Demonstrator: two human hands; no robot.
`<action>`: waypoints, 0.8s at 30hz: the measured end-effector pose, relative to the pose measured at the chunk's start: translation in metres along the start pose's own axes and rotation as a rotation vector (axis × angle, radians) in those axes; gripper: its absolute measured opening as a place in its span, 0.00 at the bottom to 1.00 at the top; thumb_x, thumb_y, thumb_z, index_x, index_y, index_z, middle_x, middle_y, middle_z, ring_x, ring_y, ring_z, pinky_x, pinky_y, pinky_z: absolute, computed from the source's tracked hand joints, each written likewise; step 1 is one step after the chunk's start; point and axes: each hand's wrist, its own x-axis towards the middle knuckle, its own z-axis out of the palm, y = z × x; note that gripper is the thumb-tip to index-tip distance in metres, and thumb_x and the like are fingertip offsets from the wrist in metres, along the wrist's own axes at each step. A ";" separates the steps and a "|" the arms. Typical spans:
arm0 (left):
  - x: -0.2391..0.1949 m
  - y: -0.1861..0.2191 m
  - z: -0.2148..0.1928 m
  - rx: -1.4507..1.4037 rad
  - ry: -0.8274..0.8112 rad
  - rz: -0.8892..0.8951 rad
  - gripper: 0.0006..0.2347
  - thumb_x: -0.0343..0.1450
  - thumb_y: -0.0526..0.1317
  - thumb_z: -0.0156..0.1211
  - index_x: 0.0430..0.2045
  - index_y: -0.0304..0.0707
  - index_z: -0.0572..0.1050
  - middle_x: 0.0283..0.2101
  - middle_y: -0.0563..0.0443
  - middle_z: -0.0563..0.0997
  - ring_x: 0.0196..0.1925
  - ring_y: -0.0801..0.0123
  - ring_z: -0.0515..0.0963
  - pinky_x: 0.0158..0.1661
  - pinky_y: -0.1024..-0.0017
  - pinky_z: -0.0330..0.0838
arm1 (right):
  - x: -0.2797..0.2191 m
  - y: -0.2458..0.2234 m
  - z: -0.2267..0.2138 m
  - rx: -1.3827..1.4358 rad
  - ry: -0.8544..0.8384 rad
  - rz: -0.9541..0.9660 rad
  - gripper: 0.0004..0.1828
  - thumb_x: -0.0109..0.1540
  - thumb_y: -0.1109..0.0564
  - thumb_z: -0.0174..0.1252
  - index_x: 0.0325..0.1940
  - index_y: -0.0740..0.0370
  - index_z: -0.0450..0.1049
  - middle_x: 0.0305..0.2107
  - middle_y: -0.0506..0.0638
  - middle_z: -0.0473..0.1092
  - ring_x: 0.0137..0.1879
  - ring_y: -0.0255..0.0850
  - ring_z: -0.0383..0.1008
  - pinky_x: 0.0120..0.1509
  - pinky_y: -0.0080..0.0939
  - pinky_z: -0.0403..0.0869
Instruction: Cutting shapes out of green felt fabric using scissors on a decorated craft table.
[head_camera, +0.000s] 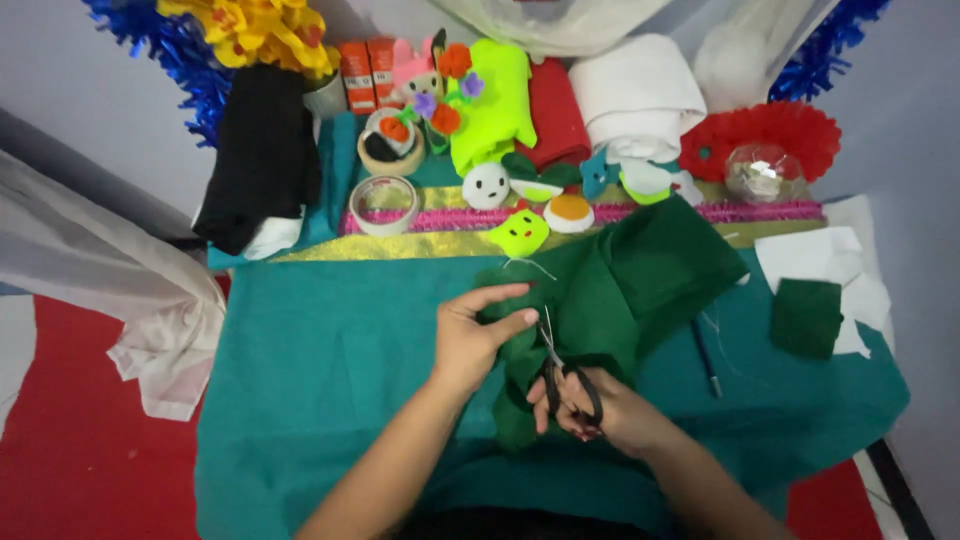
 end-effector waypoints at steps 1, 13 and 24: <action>0.000 0.001 0.000 0.002 0.000 -0.006 0.12 0.60 0.35 0.78 0.36 0.42 0.87 0.40 0.50 0.89 0.43 0.75 0.86 0.45 0.74 0.81 | -0.001 -0.002 0.001 0.005 0.000 0.004 0.39 0.63 0.28 0.44 0.50 0.69 0.75 0.30 0.62 0.76 0.19 0.36 0.60 0.21 0.33 0.59; -0.001 0.020 -0.003 0.007 -0.097 0.059 0.11 0.65 0.38 0.74 0.40 0.46 0.85 0.42 0.50 0.88 0.45 0.70 0.86 0.45 0.72 0.81 | -0.009 -0.013 0.011 -0.003 -0.092 -0.266 0.44 0.64 0.20 0.43 0.55 0.63 0.74 0.34 0.57 0.77 0.30 0.37 0.70 0.34 0.36 0.67; -0.018 0.039 0.004 0.052 -0.129 0.221 0.17 0.65 0.38 0.74 0.48 0.46 0.82 0.48 0.50 0.87 0.50 0.74 0.85 0.51 0.74 0.80 | -0.020 -0.037 0.024 -0.001 0.016 -0.241 0.42 0.63 0.26 0.51 0.50 0.72 0.75 0.24 0.57 0.71 0.24 0.34 0.61 0.40 0.46 0.77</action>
